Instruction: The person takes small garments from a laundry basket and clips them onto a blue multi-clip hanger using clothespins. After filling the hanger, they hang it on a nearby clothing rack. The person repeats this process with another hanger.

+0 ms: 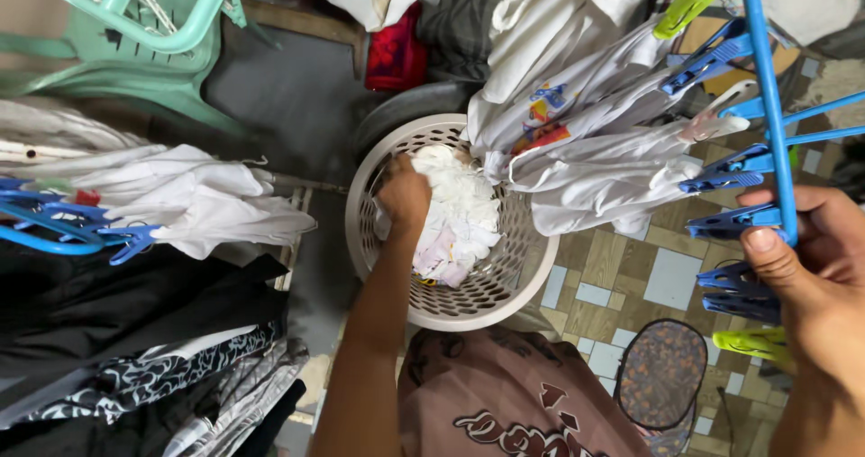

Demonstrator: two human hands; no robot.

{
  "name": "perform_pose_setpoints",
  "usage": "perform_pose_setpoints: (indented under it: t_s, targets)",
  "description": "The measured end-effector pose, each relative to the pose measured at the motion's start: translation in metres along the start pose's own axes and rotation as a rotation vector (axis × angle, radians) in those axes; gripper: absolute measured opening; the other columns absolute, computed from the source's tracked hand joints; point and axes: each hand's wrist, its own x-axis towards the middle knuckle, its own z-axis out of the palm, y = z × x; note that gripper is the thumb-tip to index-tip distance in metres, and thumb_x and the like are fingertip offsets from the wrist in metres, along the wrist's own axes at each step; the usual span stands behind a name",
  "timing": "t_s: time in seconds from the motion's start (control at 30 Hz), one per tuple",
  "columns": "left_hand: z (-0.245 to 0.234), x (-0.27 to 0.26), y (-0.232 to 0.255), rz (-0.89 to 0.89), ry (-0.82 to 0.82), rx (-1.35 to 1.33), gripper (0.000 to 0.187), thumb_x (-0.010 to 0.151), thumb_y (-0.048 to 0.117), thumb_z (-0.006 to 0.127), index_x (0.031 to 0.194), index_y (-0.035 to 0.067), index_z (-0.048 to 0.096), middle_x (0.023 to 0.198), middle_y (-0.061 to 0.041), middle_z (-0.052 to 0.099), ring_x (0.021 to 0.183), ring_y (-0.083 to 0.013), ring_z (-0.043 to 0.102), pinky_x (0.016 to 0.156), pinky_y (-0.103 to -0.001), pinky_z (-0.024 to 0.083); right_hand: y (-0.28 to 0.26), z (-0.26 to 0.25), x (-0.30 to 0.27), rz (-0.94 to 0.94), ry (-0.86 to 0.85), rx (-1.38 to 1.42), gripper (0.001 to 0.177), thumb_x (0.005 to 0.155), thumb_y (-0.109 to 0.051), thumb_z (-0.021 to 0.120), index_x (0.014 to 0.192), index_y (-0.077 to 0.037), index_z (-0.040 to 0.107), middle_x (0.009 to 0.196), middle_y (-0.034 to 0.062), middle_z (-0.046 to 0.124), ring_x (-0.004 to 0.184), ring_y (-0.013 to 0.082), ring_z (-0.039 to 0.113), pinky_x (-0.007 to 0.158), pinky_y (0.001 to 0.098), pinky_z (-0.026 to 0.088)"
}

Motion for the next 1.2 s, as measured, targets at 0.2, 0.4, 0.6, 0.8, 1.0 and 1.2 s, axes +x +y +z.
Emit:
perform_pose_setpoints:
  t_s: [0.2, 0.4, 0.6, 0.8, 1.0, 1.2]
  targets:
    - [0.037, -0.072, 0.052, 0.622, -0.539, -0.071, 0.026, 0.08, 0.019, 0.063, 0.103, 0.007, 0.068, 0.101, -0.014, 0.071, 0.088, -0.0333, 0.07, 0.073, -0.047, 0.056, -0.012, 0.009, 0.016, 0.071, -0.053, 0.078, 0.03, 0.099, -0.018, 0.072, 0.124, -0.006, 0.061, 0.097, -0.0015, 0.065, 0.08, 0.0062, 0.059, 0.07, 0.025, 0.054]
    - [0.146, -0.106, 0.075, 0.341, -0.4, -0.161, 0.025, 0.096, 0.024, 0.056, 0.105, 0.007, 0.073, 0.093, -0.017, 0.074, 0.079, -0.0386, 0.072, 0.072, -0.054, 0.056, -0.021, 0.009, 0.018, 0.119, -0.044, -0.034, 0.032, 0.101, -0.013, 0.07, 0.128, 0.0, 0.06, 0.097, 0.0076, 0.068, 0.081, 0.0116, 0.062, 0.069, 0.0298, 0.056]
    - [0.151, -0.088, 0.065, 0.336, -0.72, -0.112, 0.027, 0.084, 0.024, 0.063, 0.1, 0.007, 0.077, 0.101, -0.018, 0.075, 0.091, -0.0377, 0.073, 0.08, -0.05, 0.057, -0.014, -0.012, 0.02, 0.089, -0.079, -0.07, 0.038, 0.099, -0.013, 0.07, 0.134, 0.0, 0.062, 0.101, 0.0052, 0.068, 0.083, 0.0092, 0.06, 0.07, 0.0253, 0.051]
    - [0.008, -0.055, 0.037, -0.245, -1.132, -1.342, 0.033, 0.088, 0.025, 0.073, 0.116, 0.008, 0.074, 0.095, -0.002, 0.074, 0.078, -0.0133, 0.062, 0.061, -0.035, 0.045, -0.004, -0.012, 0.029, 0.071, -0.142, -0.034, 0.034, 0.099, -0.013, 0.071, 0.13, -0.001, 0.062, 0.097, 0.0011, 0.066, 0.084, 0.0069, 0.057, 0.072, 0.0226, 0.048]
    - [-0.117, -0.046, -0.02, 0.081, -0.406, -0.728, 0.03, 0.104, 0.035, 0.065, 0.111, 0.007, 0.074, 0.089, -0.016, 0.069, 0.082, -0.0354, 0.063, 0.073, -0.046, 0.049, 0.006, 0.008, 0.036, -0.024, -0.21, 0.027, 0.03, 0.103, -0.012, 0.071, 0.128, 0.0, 0.061, 0.096, 0.0002, 0.064, 0.085, 0.0062, 0.055, 0.075, 0.0214, 0.045]
    - [-0.103, -0.064, -0.068, -0.191, -0.26, -0.543, 0.036, 0.099, 0.037, 0.065, 0.102, 0.003, 0.073, 0.102, -0.027, 0.072, 0.097, -0.0444, 0.068, 0.081, -0.048, 0.053, 0.011, 0.039, 0.031, -0.077, -0.254, 0.086, 0.029, 0.103, -0.011, 0.071, 0.128, -0.001, 0.061, 0.098, -0.0013, 0.064, 0.086, 0.0055, 0.055, 0.076, 0.0202, 0.044]
